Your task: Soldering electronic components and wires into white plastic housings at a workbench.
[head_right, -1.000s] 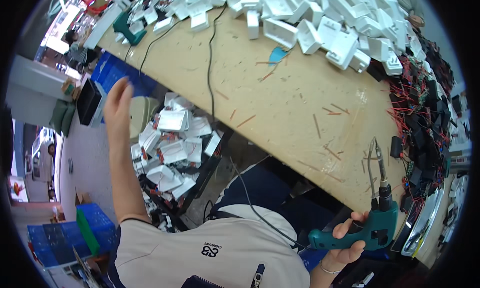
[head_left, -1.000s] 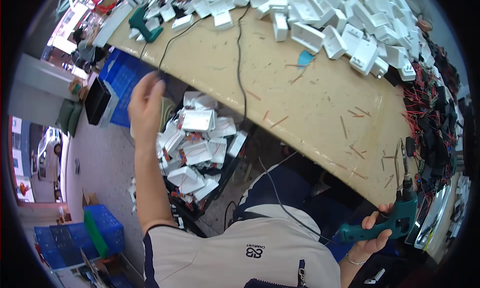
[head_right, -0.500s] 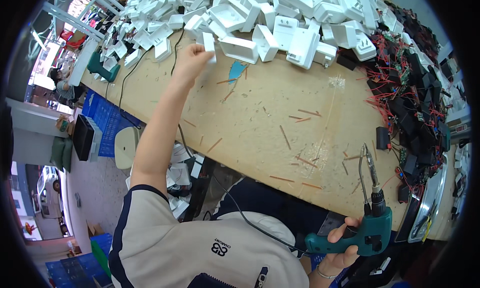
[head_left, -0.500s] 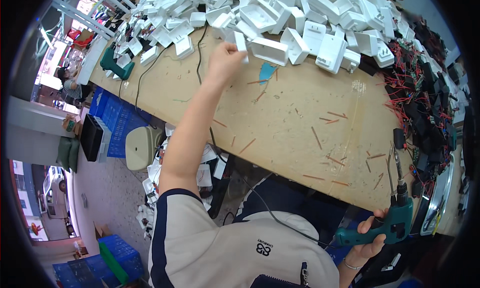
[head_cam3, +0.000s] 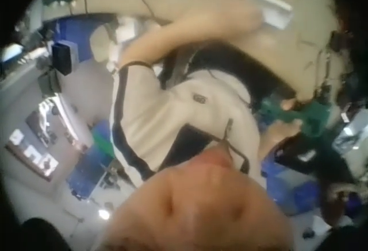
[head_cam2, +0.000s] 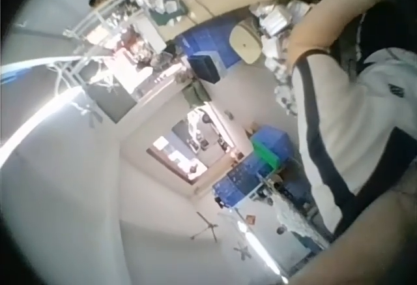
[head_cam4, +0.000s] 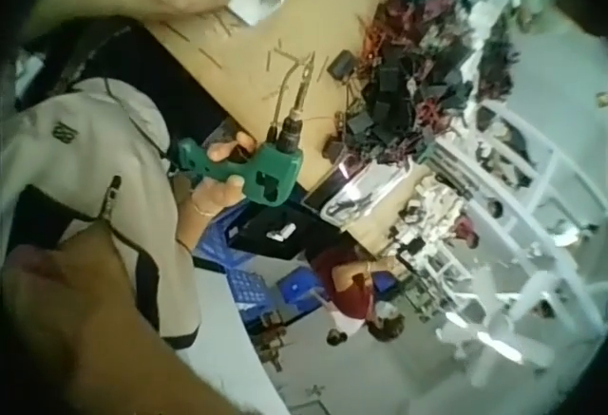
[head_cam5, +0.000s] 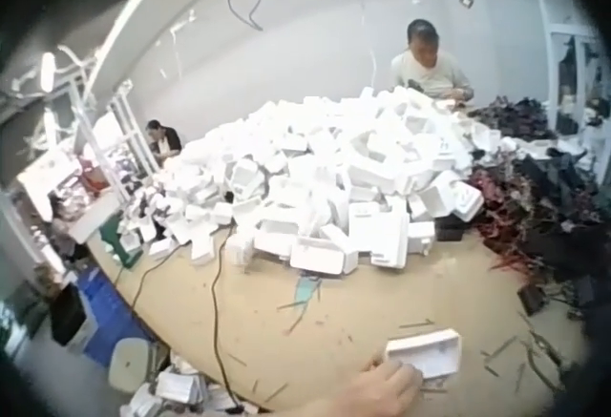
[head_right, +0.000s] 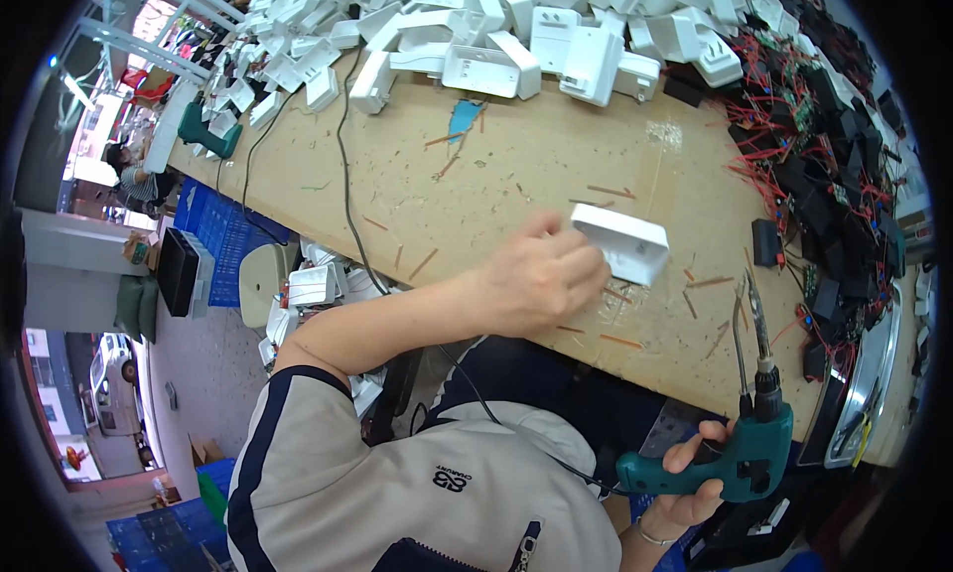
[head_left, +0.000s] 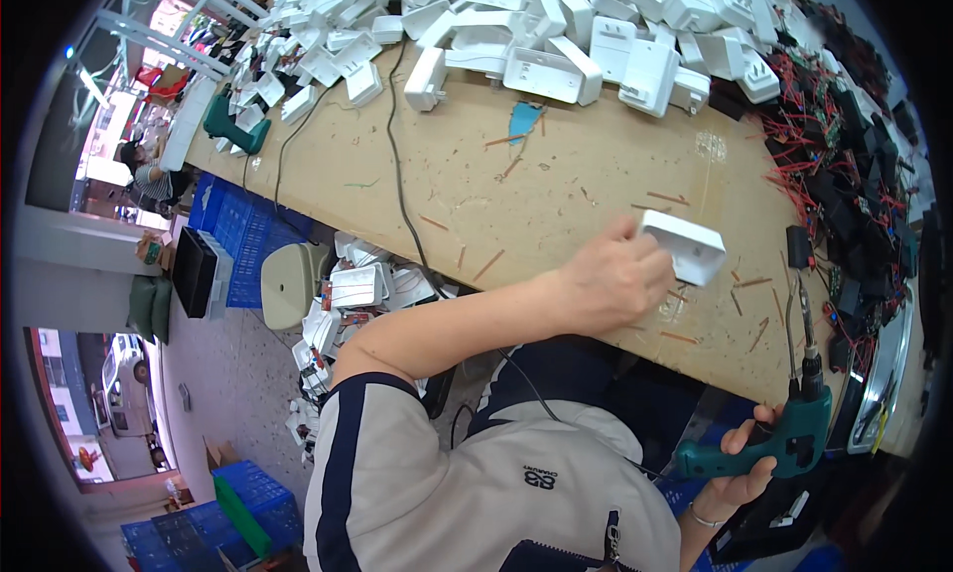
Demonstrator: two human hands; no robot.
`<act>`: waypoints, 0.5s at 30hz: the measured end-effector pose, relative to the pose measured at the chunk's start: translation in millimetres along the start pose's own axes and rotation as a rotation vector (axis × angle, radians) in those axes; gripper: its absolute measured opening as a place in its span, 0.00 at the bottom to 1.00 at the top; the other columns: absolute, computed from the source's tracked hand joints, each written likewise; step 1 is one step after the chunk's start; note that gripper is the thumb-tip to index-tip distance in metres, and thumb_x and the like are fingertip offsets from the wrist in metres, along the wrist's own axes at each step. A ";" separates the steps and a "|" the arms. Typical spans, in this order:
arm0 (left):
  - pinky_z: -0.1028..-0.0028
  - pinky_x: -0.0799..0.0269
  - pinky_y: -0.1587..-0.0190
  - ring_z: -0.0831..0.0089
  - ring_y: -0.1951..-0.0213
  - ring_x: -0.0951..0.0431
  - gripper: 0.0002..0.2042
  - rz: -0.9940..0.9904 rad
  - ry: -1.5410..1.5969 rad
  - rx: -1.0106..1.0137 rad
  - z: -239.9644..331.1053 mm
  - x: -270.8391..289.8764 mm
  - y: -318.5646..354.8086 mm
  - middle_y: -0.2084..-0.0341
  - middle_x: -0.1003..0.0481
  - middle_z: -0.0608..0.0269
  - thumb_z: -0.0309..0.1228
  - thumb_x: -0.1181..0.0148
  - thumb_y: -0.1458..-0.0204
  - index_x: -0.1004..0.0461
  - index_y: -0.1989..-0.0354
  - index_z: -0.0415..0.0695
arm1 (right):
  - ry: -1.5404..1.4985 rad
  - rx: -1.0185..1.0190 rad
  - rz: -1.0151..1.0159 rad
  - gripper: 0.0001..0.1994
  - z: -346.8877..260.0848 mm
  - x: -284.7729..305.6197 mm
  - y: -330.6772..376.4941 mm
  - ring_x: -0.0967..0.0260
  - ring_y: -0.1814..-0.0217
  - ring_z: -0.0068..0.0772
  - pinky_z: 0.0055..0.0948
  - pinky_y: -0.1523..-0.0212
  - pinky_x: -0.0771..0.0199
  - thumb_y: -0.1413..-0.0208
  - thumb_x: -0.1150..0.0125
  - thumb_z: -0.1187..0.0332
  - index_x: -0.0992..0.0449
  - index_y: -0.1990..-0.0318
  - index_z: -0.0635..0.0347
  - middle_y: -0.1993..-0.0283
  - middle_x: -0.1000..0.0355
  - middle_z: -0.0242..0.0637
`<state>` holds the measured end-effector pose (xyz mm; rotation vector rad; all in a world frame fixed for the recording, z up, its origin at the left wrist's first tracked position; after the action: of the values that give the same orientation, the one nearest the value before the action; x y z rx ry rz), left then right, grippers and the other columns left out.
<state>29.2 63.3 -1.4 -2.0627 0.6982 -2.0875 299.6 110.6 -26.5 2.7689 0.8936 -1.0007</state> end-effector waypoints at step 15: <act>0.60 0.45 0.47 0.48 0.46 0.46 0.42 0.340 -0.283 1.395 -393.2 59.8 180.8 0.48 0.47 0.39 0.47 0.35 0.70 0.45 0.45 0.41 | 0.278 0.019 0.140 0.33 9.0 2.8 -29.6 0.37 0.63 0.28 0.24 0.62 0.36 0.50 0.46 0.57 0.52 0.44 0.70 0.51 0.38 0.45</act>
<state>-397.9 -28.9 -4.8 -1.2003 -0.3916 -1.2957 280.2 134.4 -31.5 2.9861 0.7055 -0.6169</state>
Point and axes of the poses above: each hand's wrist, its own y-axis away from the middle knuckle, its own x-axis out of the back of the hand, z = x × y, the point moved 3 cm from there along -y, towards the middle knuckle
